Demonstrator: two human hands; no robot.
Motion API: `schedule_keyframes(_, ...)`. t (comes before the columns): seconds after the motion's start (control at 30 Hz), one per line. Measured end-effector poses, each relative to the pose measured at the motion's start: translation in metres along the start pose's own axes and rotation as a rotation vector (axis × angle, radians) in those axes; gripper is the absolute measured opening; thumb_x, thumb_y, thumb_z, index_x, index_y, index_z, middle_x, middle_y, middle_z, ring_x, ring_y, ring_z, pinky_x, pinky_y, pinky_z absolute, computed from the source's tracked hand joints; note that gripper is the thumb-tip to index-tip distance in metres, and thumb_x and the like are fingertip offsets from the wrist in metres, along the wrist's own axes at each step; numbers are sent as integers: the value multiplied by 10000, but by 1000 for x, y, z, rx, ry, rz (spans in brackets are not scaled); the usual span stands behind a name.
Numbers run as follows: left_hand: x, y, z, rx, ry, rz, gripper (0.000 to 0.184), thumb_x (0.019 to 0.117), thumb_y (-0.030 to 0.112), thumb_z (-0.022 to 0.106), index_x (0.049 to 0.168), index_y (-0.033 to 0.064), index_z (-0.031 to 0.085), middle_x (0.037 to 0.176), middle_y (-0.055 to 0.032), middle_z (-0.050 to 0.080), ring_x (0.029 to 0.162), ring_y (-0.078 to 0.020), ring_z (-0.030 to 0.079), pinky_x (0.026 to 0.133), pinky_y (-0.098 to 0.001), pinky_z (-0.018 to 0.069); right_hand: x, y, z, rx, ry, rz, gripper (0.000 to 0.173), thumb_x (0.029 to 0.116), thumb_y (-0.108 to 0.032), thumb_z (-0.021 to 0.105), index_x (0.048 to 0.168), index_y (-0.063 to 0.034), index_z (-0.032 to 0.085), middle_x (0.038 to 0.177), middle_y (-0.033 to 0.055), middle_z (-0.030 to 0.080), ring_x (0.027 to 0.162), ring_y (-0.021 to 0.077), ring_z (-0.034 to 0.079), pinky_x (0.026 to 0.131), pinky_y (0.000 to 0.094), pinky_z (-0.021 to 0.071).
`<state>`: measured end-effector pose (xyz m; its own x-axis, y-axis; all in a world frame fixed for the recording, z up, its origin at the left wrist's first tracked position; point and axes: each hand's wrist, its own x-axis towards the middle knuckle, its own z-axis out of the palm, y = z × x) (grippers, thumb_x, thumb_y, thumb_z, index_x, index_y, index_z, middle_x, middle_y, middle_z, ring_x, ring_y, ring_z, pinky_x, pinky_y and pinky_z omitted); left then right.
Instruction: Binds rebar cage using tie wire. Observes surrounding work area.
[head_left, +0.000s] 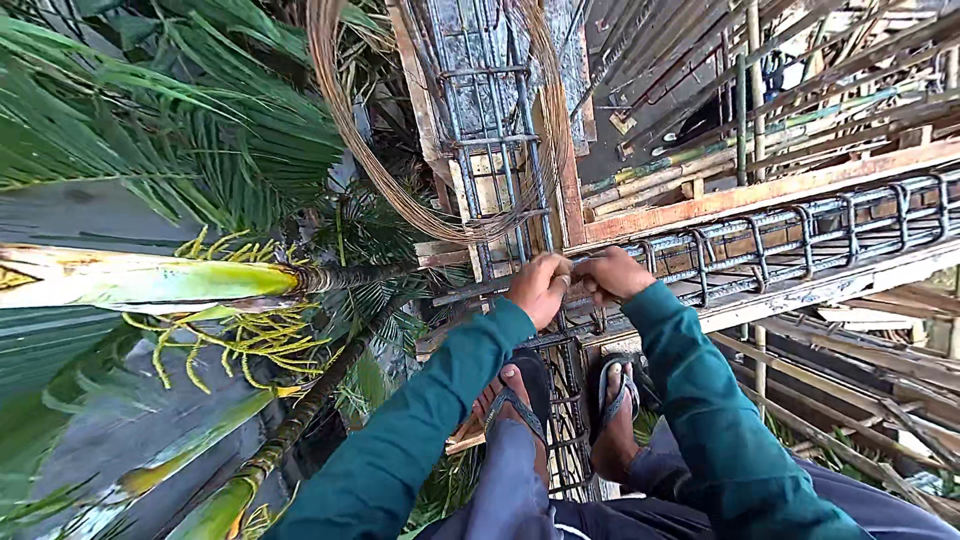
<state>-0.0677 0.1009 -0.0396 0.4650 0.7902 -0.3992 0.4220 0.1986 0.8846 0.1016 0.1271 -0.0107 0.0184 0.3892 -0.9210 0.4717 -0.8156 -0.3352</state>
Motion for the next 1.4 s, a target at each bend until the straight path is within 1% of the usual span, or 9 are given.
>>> schedule_keyframes(0.17,-13,-16,17,-366,155,-112,203,1034,91,527,1104,-21,681,1236,-143,708,1018,-243,709,893,-454,573,2,-7,-7,92,-41,65,388,1110,-282,405,941,-51,666,573,-15,550,427,81,485,444,255,465)
schedule_keyframes(0.33,9,-18,9,-536,221,-299,483,978,66,677,1424,46,492,1034,-153,762,920,-223,749,896,-423,590,14,16,-17,306,-129,-11,315,1054,-154,412,1023,-7,688,583,-32,524,442,72,478,461,255,488)
schedule_keyframes(0.43,12,-4,1,-339,76,-260,662,893,93,799,1487,60,507,1086,-150,756,973,-235,745,930,-439,594,19,25,-4,428,-58,-89,253,1039,-93,465,871,-24,641,550,-22,538,420,72,492,430,251,486)
schedule_keyframes(0.57,16,7,2,63,5,-152,392,936,291,770,1276,100,726,1176,-142,715,1093,-282,680,997,-514,520,20,25,4,399,-7,-159,251,1005,-45,468,776,-55,571,506,-26,475,393,72,465,403,251,460)
schedule_keyframes(0.7,21,8,5,130,57,-59,232,992,259,698,1057,52,779,1127,-175,697,1043,-312,678,944,-528,531,10,52,15,530,-17,-173,265,1085,-175,384,1016,-44,603,622,1,581,467,92,552,481,278,538)
schedule_keyframes(0.9,39,13,-18,28,-87,-294,274,1016,296,661,1091,58,776,1090,-152,749,1062,-288,701,985,-551,506,-12,50,58,925,-223,12,682,1118,-510,162,1136,-2,618,871,86,712,678,160,683,654,314,592)
schedule_keyframes(1.0,46,15,-23,-52,-101,-411,289,1008,320,678,1084,58,774,1019,-148,741,949,-267,691,897,-523,520,1,41,74,1273,-255,30,658,1082,-605,247,1041,-63,619,850,75,709,652,129,684,592,251,581)
schedule_keyframes(1.27,43,9,-26,-196,-76,-525,283,990,305,704,1084,47,768,979,-133,733,875,-219,668,853,-466,522,9,33,72,1364,-238,107,341,1087,-359,393,1012,-106,609,834,53,690,610,106,673,524,212,564)
schedule_keyframes(1.4,44,13,-27,-143,-105,-491,255,985,302,709,1055,67,781,943,-112,745,844,-200,694,832,-450,553,11,29,63,1265,-282,97,291,1068,-248,406,890,-117,594,720,11,626,496,57,574,447,169,492)
